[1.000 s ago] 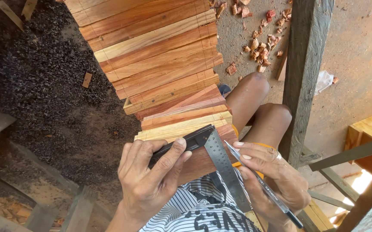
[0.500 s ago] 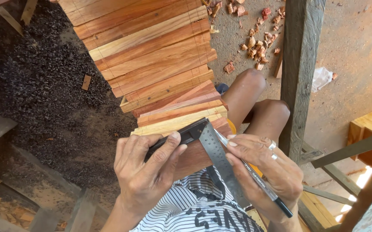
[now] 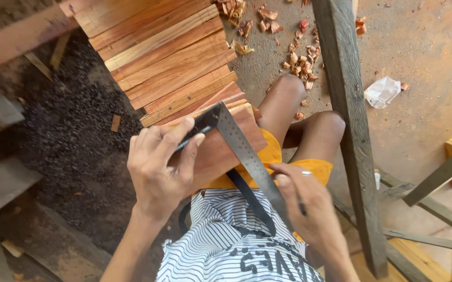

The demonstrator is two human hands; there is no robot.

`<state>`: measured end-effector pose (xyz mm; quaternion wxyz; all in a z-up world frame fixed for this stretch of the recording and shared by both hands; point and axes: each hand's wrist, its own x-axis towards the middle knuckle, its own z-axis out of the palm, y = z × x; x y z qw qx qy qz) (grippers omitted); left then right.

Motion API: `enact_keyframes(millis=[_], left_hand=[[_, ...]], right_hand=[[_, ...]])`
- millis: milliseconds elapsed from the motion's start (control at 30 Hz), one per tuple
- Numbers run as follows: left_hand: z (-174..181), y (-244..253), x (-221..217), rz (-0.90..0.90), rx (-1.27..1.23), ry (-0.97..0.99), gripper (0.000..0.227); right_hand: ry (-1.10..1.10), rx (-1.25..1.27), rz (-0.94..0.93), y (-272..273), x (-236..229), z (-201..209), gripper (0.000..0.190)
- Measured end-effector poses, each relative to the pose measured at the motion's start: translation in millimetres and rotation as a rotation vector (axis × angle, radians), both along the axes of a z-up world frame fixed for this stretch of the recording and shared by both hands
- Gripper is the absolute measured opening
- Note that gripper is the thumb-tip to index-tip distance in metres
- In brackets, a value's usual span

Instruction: The recorder is measuring and marking a stack of wooden planks using a ruler and a square.

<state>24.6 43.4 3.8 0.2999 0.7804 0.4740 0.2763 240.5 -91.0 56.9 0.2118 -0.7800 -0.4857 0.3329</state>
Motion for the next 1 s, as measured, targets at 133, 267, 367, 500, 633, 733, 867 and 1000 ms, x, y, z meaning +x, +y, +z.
enact_keyframes(millis=[133,267,367,500,633,733,867,1000], left_hand=[[3.0,-5.1,1.7,0.009,0.057,0.058,0.040],[20.3,-16.0,6.4,-0.023,0.248,0.080,0.078],[17.0,-42.9,-2.6,-0.150,0.388,0.277,0.097],[18.4,-47.5,-19.0,-0.233,0.285,0.405,0.070],[10.3,-48.7,-37.5,-0.170,0.240,0.419,0.057],[2.9,-38.9,-40.6,-0.086,-0.036,0.170,0.050],[51.9,-21.0,-19.1,-0.061,0.131,-0.130,0.061],[51.8,-19.7,-28.3,-0.084,0.138,0.152,0.060]], right_hand=[[0.263,-0.177,-0.093,-17.0,-13.6,-37.0,0.022],[0.488,-0.029,-0.300,-39.2,-11.9,-56.1,0.030],[0.379,0.183,-0.298,-54.9,-4.2,-41.1,0.031],[0.435,0.332,-0.455,-68.1,6.1,-28.0,0.027],[0.496,0.330,-0.438,-74.8,0.2,-41.4,0.027],[0.599,0.231,-0.407,-62.1,-14.7,-50.8,0.029],[0.594,0.238,-0.239,-43.4,-22.9,-51.7,0.030],[0.543,0.092,-0.103,-39.4,-22.6,-50.0,0.028]])
